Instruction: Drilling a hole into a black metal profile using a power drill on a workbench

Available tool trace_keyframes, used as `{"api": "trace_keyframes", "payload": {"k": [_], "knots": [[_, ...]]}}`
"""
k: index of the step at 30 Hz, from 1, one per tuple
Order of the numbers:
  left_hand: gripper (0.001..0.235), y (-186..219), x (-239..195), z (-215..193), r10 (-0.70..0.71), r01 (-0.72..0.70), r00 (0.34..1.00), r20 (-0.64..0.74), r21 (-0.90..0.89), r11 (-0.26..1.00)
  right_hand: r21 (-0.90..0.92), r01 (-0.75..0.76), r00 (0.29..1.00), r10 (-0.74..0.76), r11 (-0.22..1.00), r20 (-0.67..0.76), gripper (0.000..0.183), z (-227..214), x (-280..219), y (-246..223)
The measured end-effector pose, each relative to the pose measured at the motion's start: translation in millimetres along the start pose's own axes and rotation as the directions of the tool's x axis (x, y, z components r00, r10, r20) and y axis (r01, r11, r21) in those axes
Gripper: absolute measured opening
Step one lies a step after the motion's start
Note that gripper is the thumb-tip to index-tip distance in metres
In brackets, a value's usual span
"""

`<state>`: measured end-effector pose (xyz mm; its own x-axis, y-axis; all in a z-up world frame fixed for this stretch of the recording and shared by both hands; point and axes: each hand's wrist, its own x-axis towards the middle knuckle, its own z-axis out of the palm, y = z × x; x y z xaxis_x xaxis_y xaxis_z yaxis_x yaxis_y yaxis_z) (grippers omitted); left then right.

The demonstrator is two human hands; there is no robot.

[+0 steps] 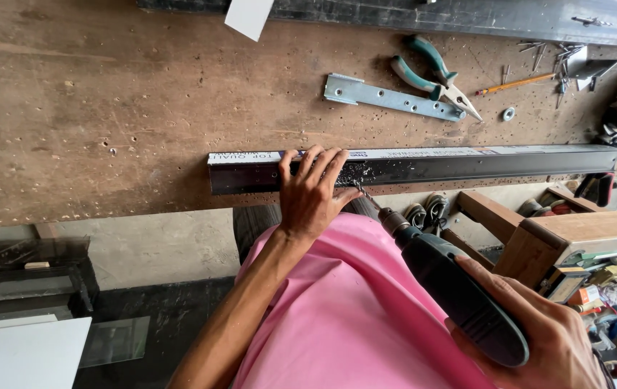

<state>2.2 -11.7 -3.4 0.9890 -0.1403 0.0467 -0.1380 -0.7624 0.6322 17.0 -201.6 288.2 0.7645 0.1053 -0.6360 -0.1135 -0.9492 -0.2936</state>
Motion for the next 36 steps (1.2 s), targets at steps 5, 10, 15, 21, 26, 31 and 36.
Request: {"api": "trace_keyframes", "payload": {"k": [5,10,15,21,26,31,36], "knots": [[0.083,-31.8,2.0,-12.2,0.057,-0.07,0.988,0.146,0.089,0.993,-0.083,-0.118,0.991,0.123,0.989,0.053,0.089,-2.8,5.8,-15.1],[0.06,-51.7,10.3,-27.9,0.214,-0.229,0.97,0.114,0.14,0.963,-0.223,-0.085,0.994,0.099,0.971,0.053,0.087,-7.7,17.7,-30.9],[0.04,-54.3,14.5,-27.7,0.228,-0.232,0.973,0.046,0.134,0.963,-0.326,-0.013,0.992,0.053,0.945,0.115,0.084,-16.3,35.4,-48.7],[0.085,-58.1,6.3,-23.1,0.183,-0.205,0.968,0.174,0.121,0.971,-0.14,-0.585,0.811,0.582,0.799,-0.064,0.083,-32.2,37.7,-105.6],[0.077,-47.8,9.4,-23.3,0.167,-0.181,0.97,0.176,0.065,0.981,-0.055,-0.502,0.865,0.501,0.863,-0.032,0.091,-31.4,18.8,-70.3],[0.061,-16.3,22.8,-13.1,0.081,-0.082,0.991,0.11,0.006,0.997,-0.019,-0.391,0.92,0.39,0.92,-0.041,0.088,-23.5,1.9,-35.5],[0.073,-0.4,44.9,6.7,-0.066,0.029,0.942,0.33,0.118,0.993,0.003,-0.456,0.887,0.454,0.89,-0.079,0.085,-28.7,-6.8,-30.5]]}}
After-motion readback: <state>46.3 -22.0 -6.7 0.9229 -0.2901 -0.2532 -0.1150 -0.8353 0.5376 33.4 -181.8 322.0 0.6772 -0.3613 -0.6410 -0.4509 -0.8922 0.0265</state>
